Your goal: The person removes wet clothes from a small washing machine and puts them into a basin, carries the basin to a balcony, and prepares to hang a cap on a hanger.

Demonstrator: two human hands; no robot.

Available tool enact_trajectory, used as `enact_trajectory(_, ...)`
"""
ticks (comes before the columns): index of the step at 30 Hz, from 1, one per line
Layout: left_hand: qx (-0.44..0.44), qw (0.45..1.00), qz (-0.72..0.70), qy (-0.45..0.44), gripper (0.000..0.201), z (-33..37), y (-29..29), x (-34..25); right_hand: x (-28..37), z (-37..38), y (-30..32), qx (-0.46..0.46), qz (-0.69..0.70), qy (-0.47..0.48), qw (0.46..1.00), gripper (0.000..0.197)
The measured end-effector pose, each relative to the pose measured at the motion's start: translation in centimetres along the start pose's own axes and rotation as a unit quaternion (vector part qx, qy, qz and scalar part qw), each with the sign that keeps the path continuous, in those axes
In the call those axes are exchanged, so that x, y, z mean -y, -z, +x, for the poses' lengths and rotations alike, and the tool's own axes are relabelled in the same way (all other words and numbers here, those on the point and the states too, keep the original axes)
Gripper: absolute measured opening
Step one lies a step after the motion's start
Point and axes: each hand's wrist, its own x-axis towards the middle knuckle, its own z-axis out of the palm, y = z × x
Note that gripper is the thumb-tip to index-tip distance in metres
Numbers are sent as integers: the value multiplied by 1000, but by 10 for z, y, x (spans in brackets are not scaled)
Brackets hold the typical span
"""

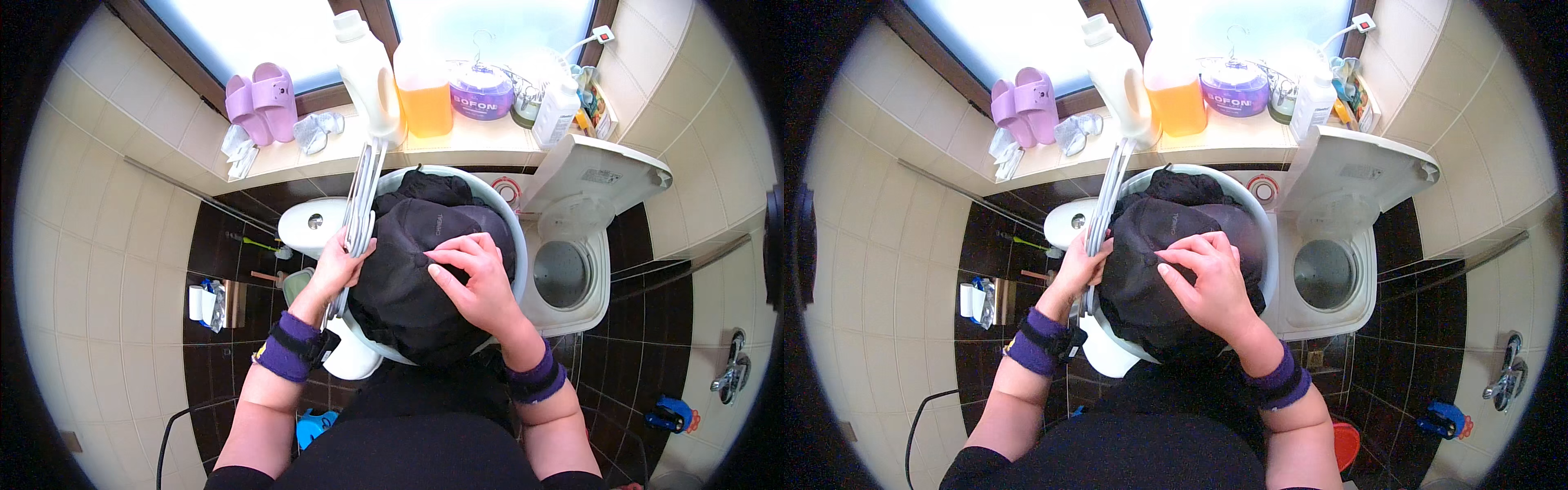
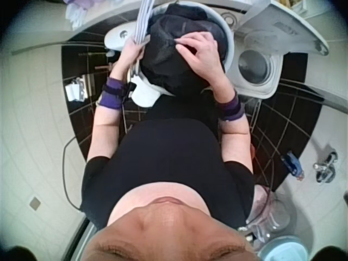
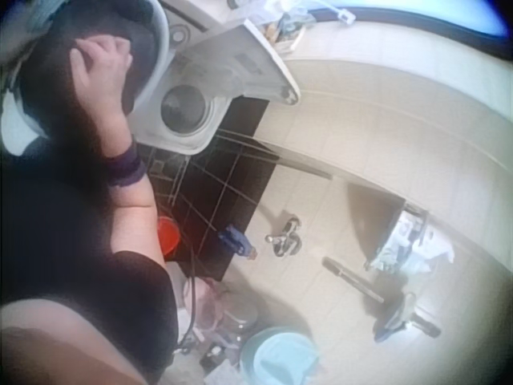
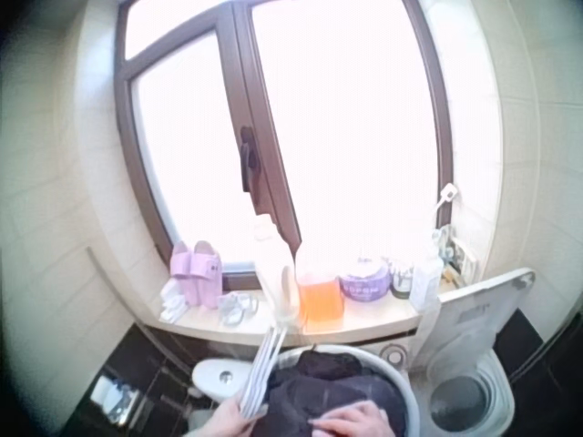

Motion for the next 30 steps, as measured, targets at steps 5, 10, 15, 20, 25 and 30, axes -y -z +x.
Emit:
enact_trajectory(5,-3,1000,-13,2,19,-1,-1,1,-3,-2,-3,-14,16,-5,1000,19)
enact_trajectory(10,-14,1000,3,-9,18,3,-2,8,17,2,-9,-52,-45,-35,997,22)
enact_trajectory(15,0,1000,-10,1,20,3,0,8,10,3,-15,-59,-62,-33,996,24)
enact_trajectory(20,-11,1000,-19,-18,32,2,-1,9,1,0,-8,-28,-14,-31,999,21)
enact_trajectory(25,-40,996,15,-84,40,1,-1,16,-2,-2,-9,-29,1,-22,999,23)
enact_trajectory(30,-66,969,157,-180,37,7,10,28,-3,-2,-9,-31,7,-6,999,28)
